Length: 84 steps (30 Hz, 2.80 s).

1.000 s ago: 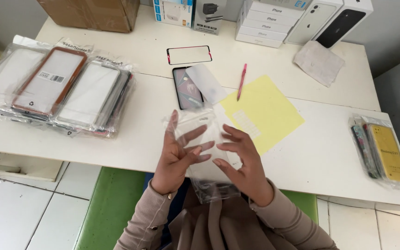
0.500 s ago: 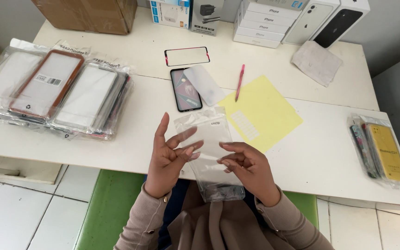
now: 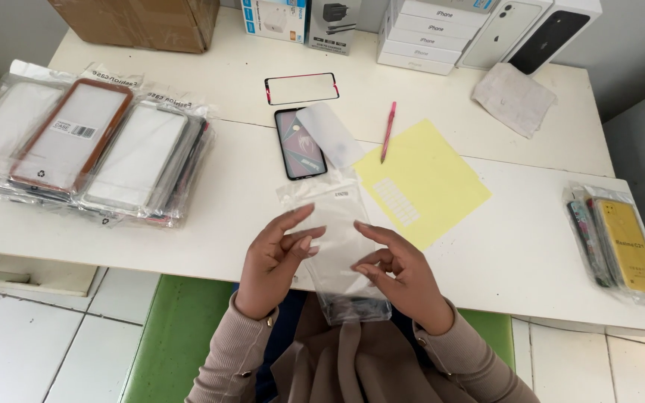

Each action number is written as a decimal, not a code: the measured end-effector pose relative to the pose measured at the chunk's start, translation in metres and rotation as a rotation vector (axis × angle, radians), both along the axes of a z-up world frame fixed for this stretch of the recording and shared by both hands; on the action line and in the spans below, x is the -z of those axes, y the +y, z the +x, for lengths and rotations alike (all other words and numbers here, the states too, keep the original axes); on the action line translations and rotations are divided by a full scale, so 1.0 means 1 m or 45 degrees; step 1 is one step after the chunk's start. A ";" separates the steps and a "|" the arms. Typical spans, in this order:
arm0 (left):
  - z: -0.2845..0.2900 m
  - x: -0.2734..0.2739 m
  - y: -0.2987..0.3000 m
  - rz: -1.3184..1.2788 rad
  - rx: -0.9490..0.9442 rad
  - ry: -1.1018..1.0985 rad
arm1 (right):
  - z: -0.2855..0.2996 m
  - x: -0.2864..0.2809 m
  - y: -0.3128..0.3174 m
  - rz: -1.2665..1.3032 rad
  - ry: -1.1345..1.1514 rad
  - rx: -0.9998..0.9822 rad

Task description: The person is unboxing various phone cases from plastic sleeves, inspecting them, and writing notes on a yellow piece of paper.

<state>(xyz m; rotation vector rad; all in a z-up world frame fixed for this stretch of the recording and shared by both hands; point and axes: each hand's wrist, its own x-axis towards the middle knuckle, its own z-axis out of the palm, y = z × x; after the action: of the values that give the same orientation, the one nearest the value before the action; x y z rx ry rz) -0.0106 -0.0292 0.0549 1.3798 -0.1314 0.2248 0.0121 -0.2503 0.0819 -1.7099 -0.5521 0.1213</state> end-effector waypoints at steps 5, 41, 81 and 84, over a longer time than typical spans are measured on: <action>0.005 0.000 0.015 0.183 0.034 0.094 | 0.002 0.021 -0.010 -0.116 0.174 -0.143; 0.126 0.051 -0.095 1.967 0.822 -0.198 | 0.246 0.116 -0.068 -0.098 -0.449 0.817; 0.164 0.093 -0.108 1.780 0.461 -0.390 | 0.246 0.135 -0.045 -0.042 0.004 0.528; 0.164 0.088 -0.109 1.877 0.560 -0.329 | 0.245 0.134 -0.044 -0.019 0.025 0.505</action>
<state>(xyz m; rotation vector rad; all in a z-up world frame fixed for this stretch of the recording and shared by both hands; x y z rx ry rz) 0.1538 -0.1383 -0.0331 2.7082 -0.9465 -0.1278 0.2576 -0.2942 -0.0525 -1.7978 -0.1899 -0.1417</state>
